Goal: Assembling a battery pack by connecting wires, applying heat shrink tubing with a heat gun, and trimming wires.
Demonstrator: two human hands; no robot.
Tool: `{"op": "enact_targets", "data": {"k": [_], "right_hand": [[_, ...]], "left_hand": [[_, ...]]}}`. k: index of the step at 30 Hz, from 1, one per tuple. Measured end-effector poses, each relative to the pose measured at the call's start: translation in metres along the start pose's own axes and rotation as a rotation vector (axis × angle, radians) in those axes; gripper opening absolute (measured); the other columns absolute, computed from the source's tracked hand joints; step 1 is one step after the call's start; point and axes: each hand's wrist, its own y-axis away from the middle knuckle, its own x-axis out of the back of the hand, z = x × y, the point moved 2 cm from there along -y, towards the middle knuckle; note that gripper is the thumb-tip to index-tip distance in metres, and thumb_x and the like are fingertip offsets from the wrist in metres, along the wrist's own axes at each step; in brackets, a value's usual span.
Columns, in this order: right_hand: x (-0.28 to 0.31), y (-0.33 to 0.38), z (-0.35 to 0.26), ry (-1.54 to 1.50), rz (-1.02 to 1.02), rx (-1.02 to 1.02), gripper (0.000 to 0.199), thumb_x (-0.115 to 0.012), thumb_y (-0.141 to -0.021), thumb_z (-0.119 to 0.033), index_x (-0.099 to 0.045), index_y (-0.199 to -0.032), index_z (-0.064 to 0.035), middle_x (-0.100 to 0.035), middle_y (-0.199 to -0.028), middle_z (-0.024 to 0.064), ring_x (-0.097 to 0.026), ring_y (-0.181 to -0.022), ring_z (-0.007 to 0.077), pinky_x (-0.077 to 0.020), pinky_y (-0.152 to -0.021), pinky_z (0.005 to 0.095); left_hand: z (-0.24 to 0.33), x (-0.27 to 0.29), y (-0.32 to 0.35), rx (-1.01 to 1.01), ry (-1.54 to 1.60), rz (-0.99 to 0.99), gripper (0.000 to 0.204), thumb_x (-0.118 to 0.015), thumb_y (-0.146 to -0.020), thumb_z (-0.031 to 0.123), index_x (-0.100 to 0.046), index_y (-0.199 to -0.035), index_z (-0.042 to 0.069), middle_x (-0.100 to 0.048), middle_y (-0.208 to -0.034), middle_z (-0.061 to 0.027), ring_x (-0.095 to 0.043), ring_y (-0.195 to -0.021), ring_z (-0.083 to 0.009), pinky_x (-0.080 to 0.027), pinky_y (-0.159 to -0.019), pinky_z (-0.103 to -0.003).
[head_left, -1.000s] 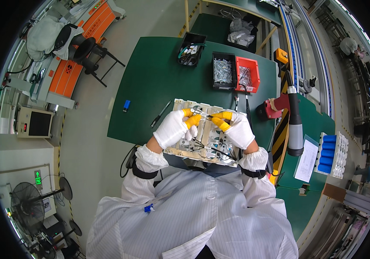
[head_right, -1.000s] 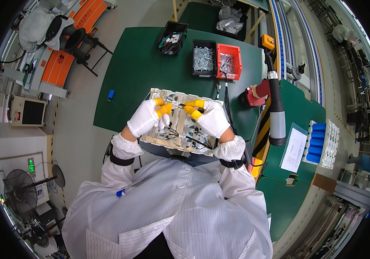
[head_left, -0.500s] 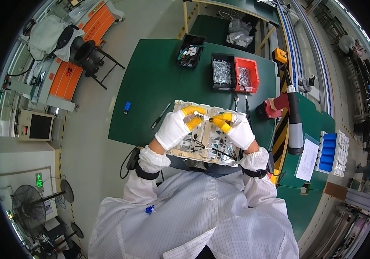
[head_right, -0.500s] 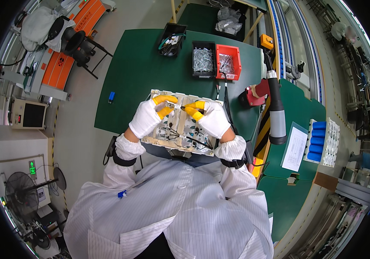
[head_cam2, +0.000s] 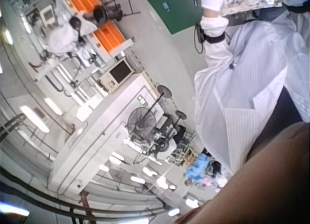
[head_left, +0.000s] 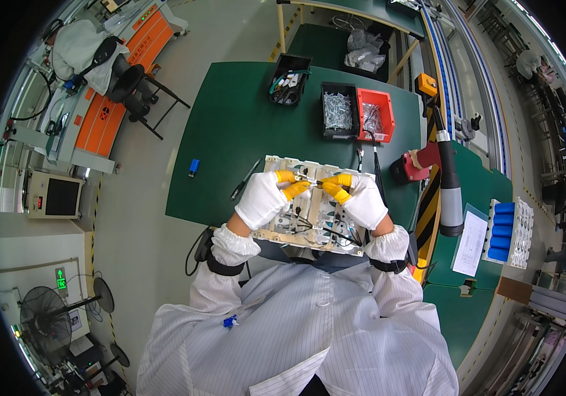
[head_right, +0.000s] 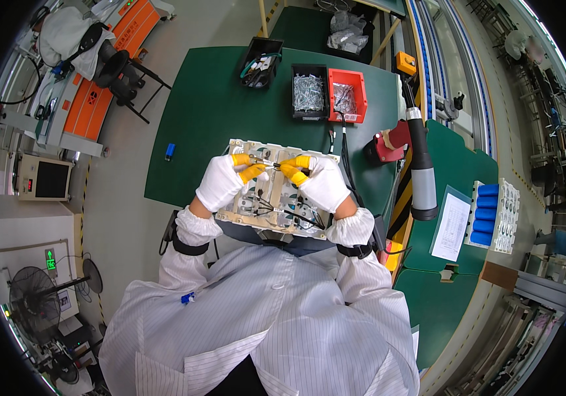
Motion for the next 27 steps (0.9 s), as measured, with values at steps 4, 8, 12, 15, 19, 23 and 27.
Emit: {"op": "enact_targets", "data": {"k": [4, 8, 12, 15, 19, 23, 27], "right_hand": [[0.000, 0.000, 0.001, -0.002, 0.011, -0.004, 0.020, -0.065, -0.093, -0.013, -0.075, -0.107, -0.0041, -0.074, -0.089, 0.0072, -0.065, -0.074, 0.0109, -0.0521, -0.071, 0.0250], [-0.001, -0.003, 0.009, 0.004, 0.022, 0.007, 0.020, -0.067, -0.091, -0.012, -0.075, -0.107, -0.0039, -0.074, -0.088, 0.0073, -0.066, -0.074, 0.0119, -0.0523, -0.071, 0.0252], [-0.002, -0.007, -0.006, 0.024, 0.074, -0.025, 0.020, -0.070, -0.090, -0.013, -0.075, -0.107, -0.0039, -0.074, -0.089, 0.0095, -0.067, -0.074, 0.0148, -0.0527, -0.071, 0.0260], [-0.013, -0.012, -0.014, 0.110, 0.110, 0.127, 0.020, -0.072, -0.089, -0.014, -0.075, -0.106, -0.0039, -0.073, -0.086, 0.0096, -0.067, -0.071, 0.0159, -0.0524, -0.069, 0.0261], [-0.014, -0.012, -0.020, 0.154, 0.247, 0.181, 0.013, -0.072, -0.090, -0.011, -0.073, -0.100, -0.0017, -0.070, -0.087, 0.0069, -0.066, -0.074, 0.0142, -0.0519, -0.069, 0.0266], [-0.009, -0.009, -0.016, -0.259, 0.329, 0.205, 0.014, -0.061, -0.099, -0.009, -0.070, -0.103, -0.0003, -0.069, -0.090, 0.0051, -0.063, -0.079, 0.0120, -0.0512, -0.075, 0.0254], [-0.003, -0.001, -0.031, -0.252, 0.216, 0.170, 0.016, -0.058, -0.100, -0.009, -0.067, -0.110, 0.0007, -0.068, -0.099, 0.0076, -0.063, -0.085, 0.0151, -0.0509, -0.078, 0.0258]], "left_hand": [[0.010, 0.000, 0.000, 0.081, -0.036, 0.018, 0.032, -0.077, -0.088, 0.029, -0.076, -0.103, 0.001, -0.075, -0.087, -0.0168, -0.071, -0.069, -0.0233, -0.056, -0.062, -0.029], [0.009, -0.007, -0.003, -0.030, -0.032, 0.084, 0.033, -0.077, -0.088, 0.029, -0.075, -0.104, -0.001, -0.075, -0.087, -0.0170, -0.071, -0.069, -0.0216, -0.056, -0.062, -0.028], [0.003, -0.014, -0.009, -0.010, 0.103, 0.174, 0.034, -0.079, -0.087, 0.026, -0.074, -0.103, -0.004, -0.075, -0.085, -0.0166, -0.072, -0.072, -0.0196, -0.056, -0.063, -0.028], [-0.004, -0.018, -0.009, 0.004, 0.136, 0.215, 0.033, -0.079, -0.086, 0.023, -0.074, -0.102, -0.005, -0.075, -0.083, -0.0150, -0.071, -0.073, -0.0178, -0.054, -0.062, -0.027], [-0.001, -0.020, -0.005, 0.043, 0.181, 0.274, 0.029, -0.077, -0.088, 0.019, -0.073, -0.102, -0.005, -0.074, -0.082, -0.0112, -0.067, -0.068, -0.0128, -0.051, -0.059, -0.025], [0.000, -0.016, -0.005, 0.215, 0.463, 0.214, 0.026, -0.075, -0.090, 0.019, -0.073, -0.102, -0.004, -0.074, -0.081, -0.0094, -0.063, -0.064, -0.0100, -0.050, -0.057, -0.025], [0.013, -0.005, 0.000, 0.129, 0.457, 0.168, 0.026, -0.070, -0.094, 0.019, -0.073, -0.106, -0.004, -0.070, -0.078, -0.0042, -0.060, -0.064, -0.0092, -0.048, -0.057, -0.025]]}}
